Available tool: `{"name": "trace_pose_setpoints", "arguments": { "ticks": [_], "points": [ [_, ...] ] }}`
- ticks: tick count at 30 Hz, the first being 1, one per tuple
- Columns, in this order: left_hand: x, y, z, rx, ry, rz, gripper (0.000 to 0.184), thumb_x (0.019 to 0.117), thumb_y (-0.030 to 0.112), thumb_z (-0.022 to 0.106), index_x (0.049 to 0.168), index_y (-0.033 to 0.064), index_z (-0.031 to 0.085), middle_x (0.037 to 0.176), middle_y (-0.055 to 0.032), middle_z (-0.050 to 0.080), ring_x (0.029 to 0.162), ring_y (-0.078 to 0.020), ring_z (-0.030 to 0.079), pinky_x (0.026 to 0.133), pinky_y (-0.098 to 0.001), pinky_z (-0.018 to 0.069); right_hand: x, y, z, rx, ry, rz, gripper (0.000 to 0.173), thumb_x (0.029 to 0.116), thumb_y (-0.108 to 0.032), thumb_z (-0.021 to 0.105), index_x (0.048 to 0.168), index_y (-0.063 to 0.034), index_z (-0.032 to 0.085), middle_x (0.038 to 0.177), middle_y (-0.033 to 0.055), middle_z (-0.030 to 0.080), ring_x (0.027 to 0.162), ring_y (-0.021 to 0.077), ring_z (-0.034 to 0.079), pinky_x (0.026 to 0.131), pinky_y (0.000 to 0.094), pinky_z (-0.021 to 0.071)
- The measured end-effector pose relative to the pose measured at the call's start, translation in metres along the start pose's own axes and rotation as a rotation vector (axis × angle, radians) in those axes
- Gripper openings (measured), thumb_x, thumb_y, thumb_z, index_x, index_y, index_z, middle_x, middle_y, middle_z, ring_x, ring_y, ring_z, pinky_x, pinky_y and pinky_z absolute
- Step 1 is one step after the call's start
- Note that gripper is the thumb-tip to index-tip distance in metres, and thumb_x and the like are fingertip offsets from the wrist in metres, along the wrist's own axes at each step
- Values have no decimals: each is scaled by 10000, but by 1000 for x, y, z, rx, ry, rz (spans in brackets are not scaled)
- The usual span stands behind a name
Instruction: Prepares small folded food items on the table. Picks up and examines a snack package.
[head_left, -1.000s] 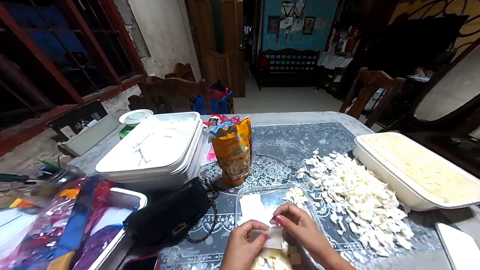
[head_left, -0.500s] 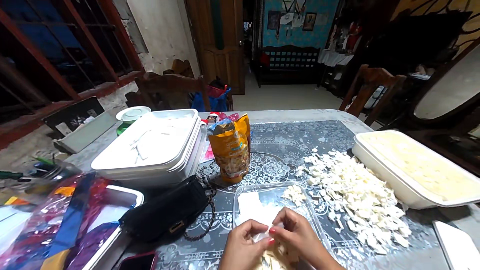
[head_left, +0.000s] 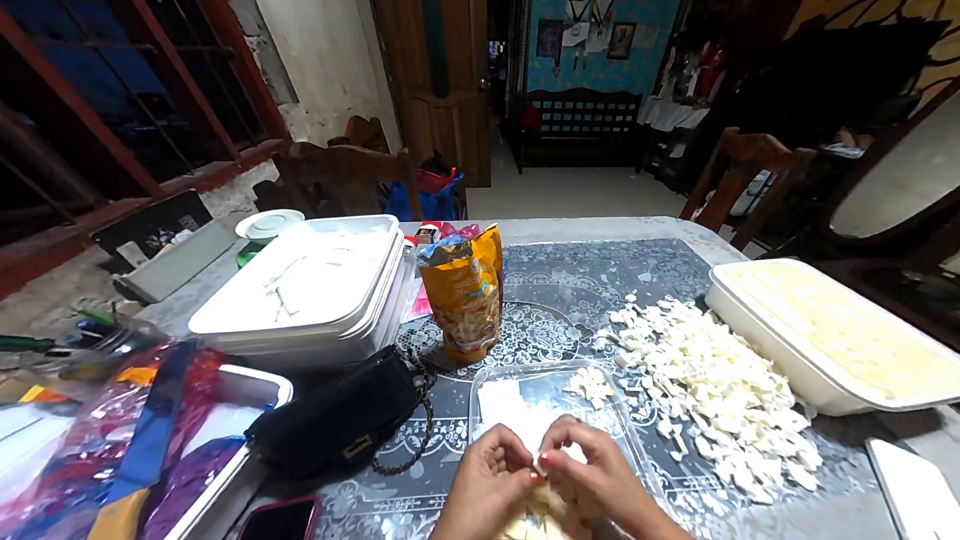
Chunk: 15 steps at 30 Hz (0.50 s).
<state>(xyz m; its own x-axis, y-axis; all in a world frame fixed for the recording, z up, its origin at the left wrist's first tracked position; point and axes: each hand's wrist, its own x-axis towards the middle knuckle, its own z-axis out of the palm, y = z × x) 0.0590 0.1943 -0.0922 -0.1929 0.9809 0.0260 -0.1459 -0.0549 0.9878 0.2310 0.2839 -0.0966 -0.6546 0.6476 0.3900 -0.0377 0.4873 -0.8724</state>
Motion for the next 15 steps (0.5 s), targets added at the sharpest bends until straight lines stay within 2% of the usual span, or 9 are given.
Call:
{"name": "trace_pose_setpoints", "arguments": {
  "ticks": [1, 3, 5, 6, 8, 10, 12, 14, 15],
  "points": [
    [-1, 1, 0, 13, -43, 31, 195, 808, -70, 709, 930, 58, 629, 826, 44, 704, 742, -36, 681, 721, -223, 583, 2, 1, -3, -21, 28, 30, 138, 937, -140, 658, 913, -22, 726, 922, 14, 701, 948, 28, 633, 859, 205, 504],
    [0, 2, -3, 16, -38, 75, 185, 811, -65, 718, 924, 58, 639, 838, 37, 714, 749, -35, 684, 723, -215, 581, 2, 2, -8, -157, 5, 36, 159, 943, -153, 658, 928, -16, 737, 926, 61, 714, 960, 119, 655, 876, 288, 519],
    [2, 3, -6, 29, 30, 64, 172, 818, -64, 705, 917, 52, 628, 829, 19, 716, 740, -54, 688, 717, -226, 584, 0, 2, -3, -347, -56, -122, 151, 943, -150, 665, 921, -22, 741, 922, 109, 734, 967, 250, 688, 885, 420, 534],
    [3, 4, -7, 73, 62, 57, 147, 829, -51, 695, 916, 46, 627, 821, 12, 713, 729, -60, 690, 707, -229, 588, -2, 4, 2, -456, -66, -252, 133, 939, -153, 666, 900, -49, 738, 902, 98, 740, 949, 267, 700, 861, 449, 533],
    [2, 2, -7, 344, 82, 91, 63, 890, 22, 676, 952, 13, 672, 852, -24, 703, 746, -78, 685, 713, -242, 585, -4, 8, 13, -710, -4, -524, 108, 933, -178, 622, 848, -154, 684, 886, 10, 742, 972, 192, 690, 872, 383, 491],
    [-1, -3, -6, 747, 47, 231, 157, 923, 76, 666, 1020, -32, 725, 945, -140, 727, 852, -236, 719, 791, -392, 598, -4, 8, 13, -915, 119, -650, 165, 973, -195, 565, 822, -206, 629, 888, -34, 728, 1008, 158, 648, 940, 341, 414],
    [-1, -12, -8, 1012, -23, 313, 258, 887, 141, 730, 1057, -53, 735, 1019, -219, 716, 957, -386, 706, 836, -517, 583, 2, 8, -3, -1088, 302, -587, 184, 967, -196, 564, 794, -202, 626, 891, -26, 737, 988, 166, 667, 948, 364, 435],
    [-2, -14, -8, 1135, -92, 282, 234, 894, 111, 706, 1057, -54, 736, 1027, -230, 704, 985, -408, 692, 834, -510, 580, 11, 5, -31, -1240, 450, -421, 157, 905, -132, 613, 765, -111, 681, 882, 72, 756, 921, 266, 729, 857, 480, 526],
    [-2, -14, -7, 1168, -102, 287, 197, 898, 68, 675, 1036, -56, 741, 1005, -225, 704, 967, -403, 698, 811, -495, 588, 15, 5, -46, -1286, 484, -320, 118, 879, -77, 634, 780, -63, 696, 899, 133, 745, 912, 336, 726, 823, 543, 529]
  ]
}}
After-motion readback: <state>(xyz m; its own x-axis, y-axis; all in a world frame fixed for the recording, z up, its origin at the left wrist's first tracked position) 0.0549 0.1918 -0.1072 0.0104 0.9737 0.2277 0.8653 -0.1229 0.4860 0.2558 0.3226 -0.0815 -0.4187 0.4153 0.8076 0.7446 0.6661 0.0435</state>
